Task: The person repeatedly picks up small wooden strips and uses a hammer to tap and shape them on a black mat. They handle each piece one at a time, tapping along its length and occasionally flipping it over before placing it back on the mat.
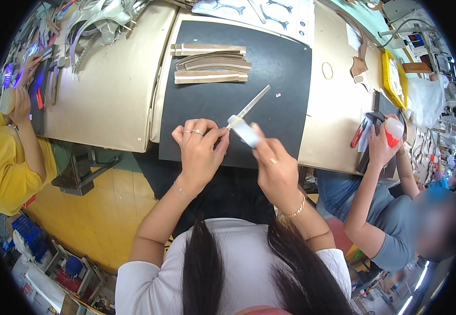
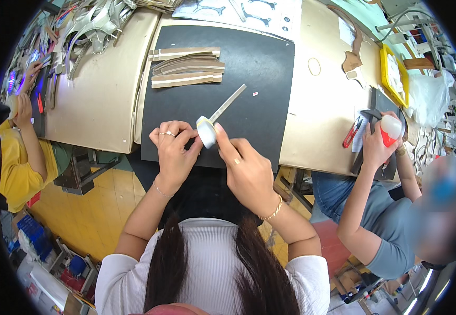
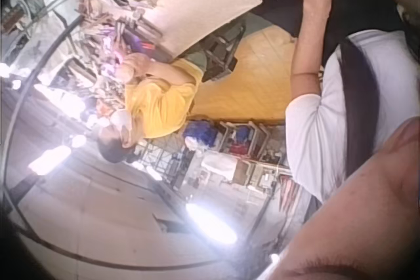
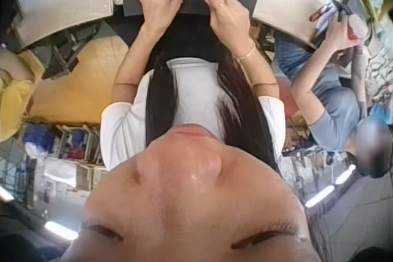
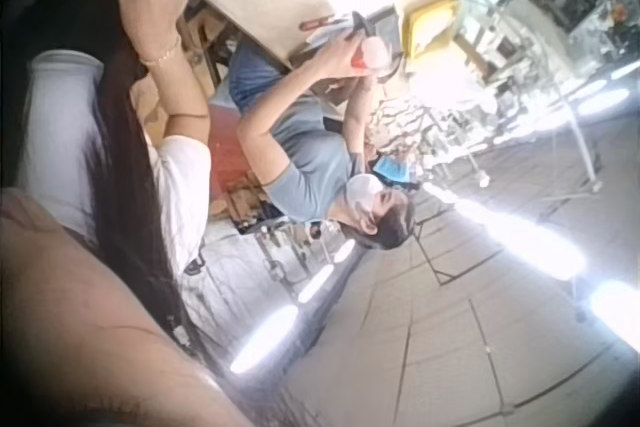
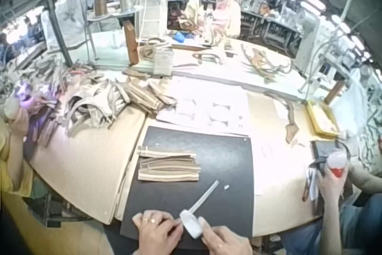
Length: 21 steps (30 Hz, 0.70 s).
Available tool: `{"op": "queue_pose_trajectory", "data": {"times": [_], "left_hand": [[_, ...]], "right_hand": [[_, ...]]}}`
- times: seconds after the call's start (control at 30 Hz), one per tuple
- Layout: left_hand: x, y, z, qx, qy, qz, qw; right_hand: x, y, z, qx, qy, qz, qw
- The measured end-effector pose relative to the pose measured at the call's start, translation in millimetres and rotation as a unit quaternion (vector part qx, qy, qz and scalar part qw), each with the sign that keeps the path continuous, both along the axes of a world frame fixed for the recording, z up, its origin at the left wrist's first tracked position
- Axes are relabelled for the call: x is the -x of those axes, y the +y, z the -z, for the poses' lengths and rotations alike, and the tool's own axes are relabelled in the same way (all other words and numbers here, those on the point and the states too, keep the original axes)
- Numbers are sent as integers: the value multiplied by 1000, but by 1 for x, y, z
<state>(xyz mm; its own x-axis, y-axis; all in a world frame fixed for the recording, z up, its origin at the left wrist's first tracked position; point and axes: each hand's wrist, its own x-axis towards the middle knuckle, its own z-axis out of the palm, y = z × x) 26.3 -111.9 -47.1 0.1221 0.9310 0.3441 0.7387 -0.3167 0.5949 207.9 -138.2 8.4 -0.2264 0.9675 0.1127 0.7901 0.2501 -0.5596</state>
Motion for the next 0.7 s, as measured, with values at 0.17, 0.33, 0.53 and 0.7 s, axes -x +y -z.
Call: {"op": "queue_pose_trajectory", "data": {"times": [0.17, 0.33, 0.53, 0.7], "left_hand": [[8, -5, -5, 29, -15, -6, 999], [19, -7, -11, 50, -22, -21, 998], [22, -7, -12, 53, -16, -27, 998], [18, -6, -11, 35, -16, 10, 999]], "right_hand": [[0, 2, -1, -27, 44, 5, 999], [2, 5, -8, 12, -17, -29, 999], [3, 3, -16, -58, 104, 3, 993], [4, 9, -6, 43, -43, -50, 997]]}}
